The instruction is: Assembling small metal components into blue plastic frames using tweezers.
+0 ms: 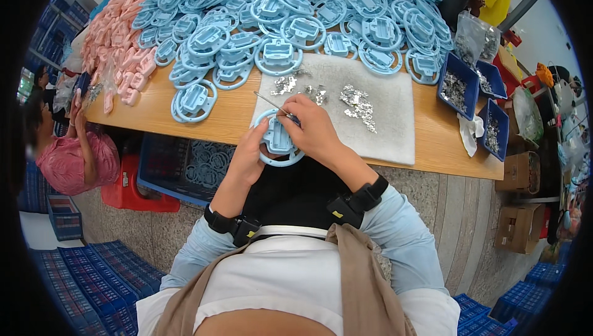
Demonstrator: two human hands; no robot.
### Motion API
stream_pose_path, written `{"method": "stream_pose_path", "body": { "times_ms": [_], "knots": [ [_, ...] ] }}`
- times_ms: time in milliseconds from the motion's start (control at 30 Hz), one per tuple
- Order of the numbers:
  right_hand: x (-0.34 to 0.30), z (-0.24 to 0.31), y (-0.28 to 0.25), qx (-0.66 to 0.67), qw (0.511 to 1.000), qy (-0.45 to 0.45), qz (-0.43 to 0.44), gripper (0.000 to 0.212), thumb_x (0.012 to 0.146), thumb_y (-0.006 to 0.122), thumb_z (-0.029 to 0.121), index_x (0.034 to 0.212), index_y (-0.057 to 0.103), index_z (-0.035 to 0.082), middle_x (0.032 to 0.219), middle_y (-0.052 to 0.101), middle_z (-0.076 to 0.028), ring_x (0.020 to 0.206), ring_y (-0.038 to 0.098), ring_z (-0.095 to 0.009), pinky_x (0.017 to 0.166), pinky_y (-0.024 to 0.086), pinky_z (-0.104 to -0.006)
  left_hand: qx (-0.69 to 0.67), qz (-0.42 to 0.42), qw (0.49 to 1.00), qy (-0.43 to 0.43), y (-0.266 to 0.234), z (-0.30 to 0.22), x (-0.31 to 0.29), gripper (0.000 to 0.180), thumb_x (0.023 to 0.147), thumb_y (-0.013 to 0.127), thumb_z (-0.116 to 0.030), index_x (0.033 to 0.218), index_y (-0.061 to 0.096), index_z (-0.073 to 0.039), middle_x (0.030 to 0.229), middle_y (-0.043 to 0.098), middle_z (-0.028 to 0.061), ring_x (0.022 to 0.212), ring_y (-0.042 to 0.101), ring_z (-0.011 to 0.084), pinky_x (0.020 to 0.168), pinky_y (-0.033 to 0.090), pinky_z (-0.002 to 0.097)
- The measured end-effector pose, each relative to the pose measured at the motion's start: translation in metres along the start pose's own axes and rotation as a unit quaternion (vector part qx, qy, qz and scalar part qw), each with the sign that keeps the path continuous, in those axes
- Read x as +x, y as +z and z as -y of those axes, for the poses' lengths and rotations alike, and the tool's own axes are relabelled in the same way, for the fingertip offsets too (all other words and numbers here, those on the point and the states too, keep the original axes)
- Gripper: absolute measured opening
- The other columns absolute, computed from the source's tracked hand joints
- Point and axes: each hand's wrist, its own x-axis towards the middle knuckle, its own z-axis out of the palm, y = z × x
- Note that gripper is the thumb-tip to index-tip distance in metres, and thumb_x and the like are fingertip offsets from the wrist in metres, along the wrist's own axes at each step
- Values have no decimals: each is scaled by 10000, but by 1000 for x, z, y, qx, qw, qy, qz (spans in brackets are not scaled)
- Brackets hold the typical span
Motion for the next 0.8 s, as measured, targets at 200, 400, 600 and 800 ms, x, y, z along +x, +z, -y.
{"method": "stream_pose_path", "body": {
  "times_ms": [200, 400, 600, 800],
  "knots": [
    [-2, -3, 10, -153, 984, -88, -36, 71, 774, 609, 80, 828, 594, 37, 876, 560, -63, 631, 587, -253, 530, 461, -332, -19, -12, 1000, 9, -1, 3, 0, 311, 931, 466, -291, 1129, 514, -56, 968, 577, 34, 846, 590, 112, 673, 513, 266],
    [-11, 5, 15, -278, 953, -119, -16, 52, 758, 605, 91, 802, 600, 65, 856, 548, -39, 566, 586, -234, 473, 466, -336, 9, -17, 1000, 15, -2, 5, 1, 291, 936, 457, -284, 1107, 519, -57, 922, 573, 20, 828, 588, 102, 655, 515, 261],
    [-4, 2, 9, -171, 980, -97, -23, 85, 759, 613, 87, 830, 588, 47, 850, 549, -60, 611, 584, -271, 523, 465, -354, -3, -30, 999, 19, 4, 1, -3, 303, 933, 463, -292, 1115, 514, -55, 938, 578, 33, 810, 597, 107, 654, 527, 267],
    [4, 6, 0, -122, 991, -47, 3, 92, 766, 619, 50, 843, 575, 26, 873, 564, -96, 702, 583, -296, 590, 458, -340, -15, -24, 999, 18, 2, 3, -2, 305, 931, 469, -287, 1117, 515, -50, 962, 580, 39, 835, 598, 112, 669, 530, 271]
  ]
}}
